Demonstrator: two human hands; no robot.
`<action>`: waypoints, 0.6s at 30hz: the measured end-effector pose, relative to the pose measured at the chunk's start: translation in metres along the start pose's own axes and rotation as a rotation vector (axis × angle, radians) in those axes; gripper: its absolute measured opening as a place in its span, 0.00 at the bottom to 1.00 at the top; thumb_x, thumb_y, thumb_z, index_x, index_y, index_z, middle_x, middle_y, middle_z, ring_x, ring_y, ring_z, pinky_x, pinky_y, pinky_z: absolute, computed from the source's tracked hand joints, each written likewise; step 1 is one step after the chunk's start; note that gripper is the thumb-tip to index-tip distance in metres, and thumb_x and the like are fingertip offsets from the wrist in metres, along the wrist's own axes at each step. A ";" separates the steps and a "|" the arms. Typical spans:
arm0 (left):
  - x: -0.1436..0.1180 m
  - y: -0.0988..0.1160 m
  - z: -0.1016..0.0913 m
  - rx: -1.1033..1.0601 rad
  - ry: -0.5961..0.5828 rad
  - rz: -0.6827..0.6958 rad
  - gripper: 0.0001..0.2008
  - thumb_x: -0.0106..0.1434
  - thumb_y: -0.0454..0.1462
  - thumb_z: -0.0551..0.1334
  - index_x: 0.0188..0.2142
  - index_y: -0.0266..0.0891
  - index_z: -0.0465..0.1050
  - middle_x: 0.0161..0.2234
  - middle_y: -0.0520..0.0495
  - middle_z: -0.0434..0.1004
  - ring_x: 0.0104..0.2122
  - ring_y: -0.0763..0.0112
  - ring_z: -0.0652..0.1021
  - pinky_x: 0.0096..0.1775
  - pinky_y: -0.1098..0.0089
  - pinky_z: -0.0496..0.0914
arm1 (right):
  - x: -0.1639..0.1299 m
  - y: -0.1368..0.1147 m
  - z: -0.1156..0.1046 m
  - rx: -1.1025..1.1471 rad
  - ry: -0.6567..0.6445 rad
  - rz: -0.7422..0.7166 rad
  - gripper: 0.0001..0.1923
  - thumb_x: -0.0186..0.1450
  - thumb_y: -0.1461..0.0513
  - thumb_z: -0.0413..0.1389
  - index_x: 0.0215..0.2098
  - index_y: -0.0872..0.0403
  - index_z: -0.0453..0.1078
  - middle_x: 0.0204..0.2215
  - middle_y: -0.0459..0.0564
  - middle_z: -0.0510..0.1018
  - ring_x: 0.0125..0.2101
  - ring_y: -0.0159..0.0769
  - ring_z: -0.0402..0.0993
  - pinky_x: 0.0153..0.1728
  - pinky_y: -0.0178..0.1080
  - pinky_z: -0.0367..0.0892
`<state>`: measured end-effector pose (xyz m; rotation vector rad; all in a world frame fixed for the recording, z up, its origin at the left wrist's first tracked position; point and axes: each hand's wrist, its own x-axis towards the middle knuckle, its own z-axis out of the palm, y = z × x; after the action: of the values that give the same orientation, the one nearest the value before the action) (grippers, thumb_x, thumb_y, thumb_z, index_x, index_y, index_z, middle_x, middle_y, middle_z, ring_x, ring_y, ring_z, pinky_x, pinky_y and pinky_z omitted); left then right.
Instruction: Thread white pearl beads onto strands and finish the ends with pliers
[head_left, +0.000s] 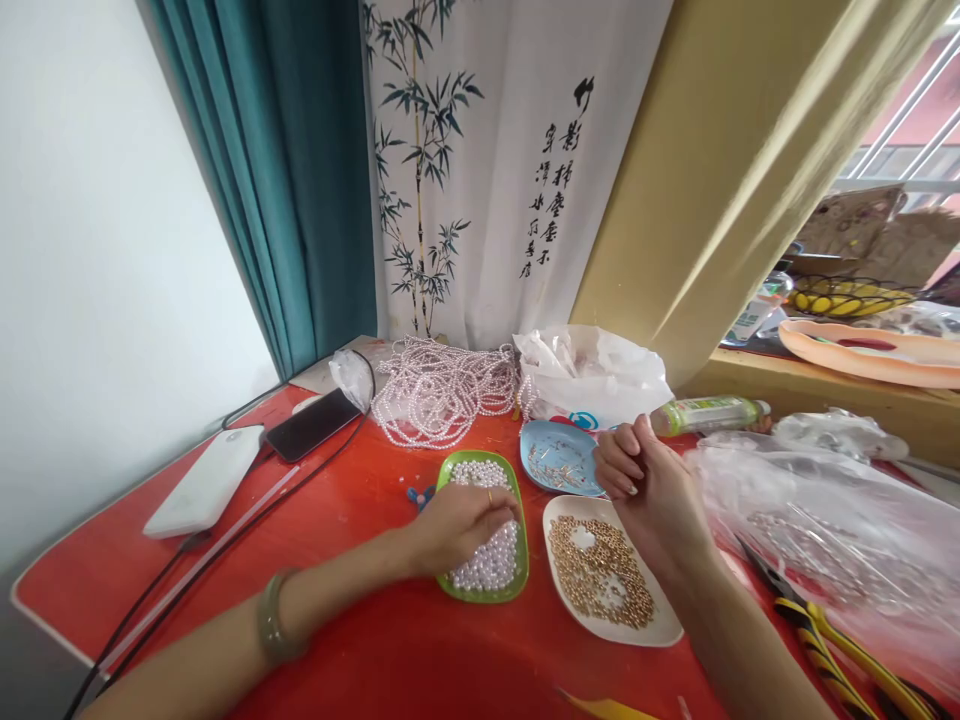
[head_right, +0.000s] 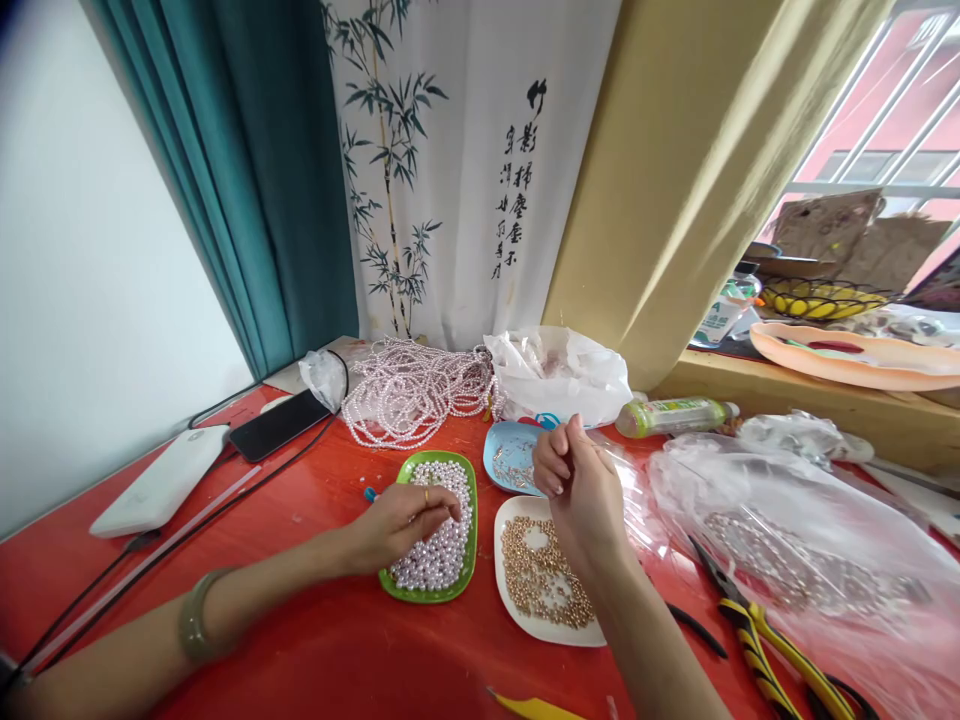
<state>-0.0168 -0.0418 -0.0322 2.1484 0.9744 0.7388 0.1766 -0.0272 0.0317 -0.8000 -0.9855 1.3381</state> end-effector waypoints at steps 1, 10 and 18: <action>-0.002 0.000 0.001 0.089 -0.004 0.026 0.14 0.64 0.39 0.47 0.36 0.38 0.69 0.28 0.48 0.73 0.28 0.72 0.72 0.32 0.74 0.62 | -0.001 0.003 -0.001 0.012 0.012 0.004 0.22 0.59 0.47 0.49 0.19 0.53 0.50 0.16 0.39 0.44 0.15 0.25 0.39 0.12 0.30 0.43; -0.005 -0.003 0.016 0.385 -0.145 0.253 0.10 0.63 0.36 0.47 0.35 0.39 0.66 0.29 0.48 0.75 0.28 0.72 0.74 0.30 0.75 0.62 | -0.034 0.009 -0.028 0.114 0.128 0.160 0.22 0.58 0.52 0.52 0.16 0.54 0.49 0.13 0.38 0.43 0.15 0.25 0.34 0.12 0.29 0.42; 0.000 -0.008 0.031 0.479 -0.218 0.365 0.07 0.57 0.33 0.53 0.36 0.42 0.63 0.28 0.54 0.75 0.24 0.74 0.73 0.22 0.75 0.58 | -0.064 0.007 -0.056 -0.040 0.153 0.227 0.24 0.57 0.48 0.52 0.13 0.53 0.50 0.10 0.40 0.45 0.12 0.24 0.39 0.10 0.32 0.50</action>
<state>0.0016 -0.0484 -0.0577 2.8059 0.6982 0.4457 0.2273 -0.0858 -0.0046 -1.0537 -0.8216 1.4297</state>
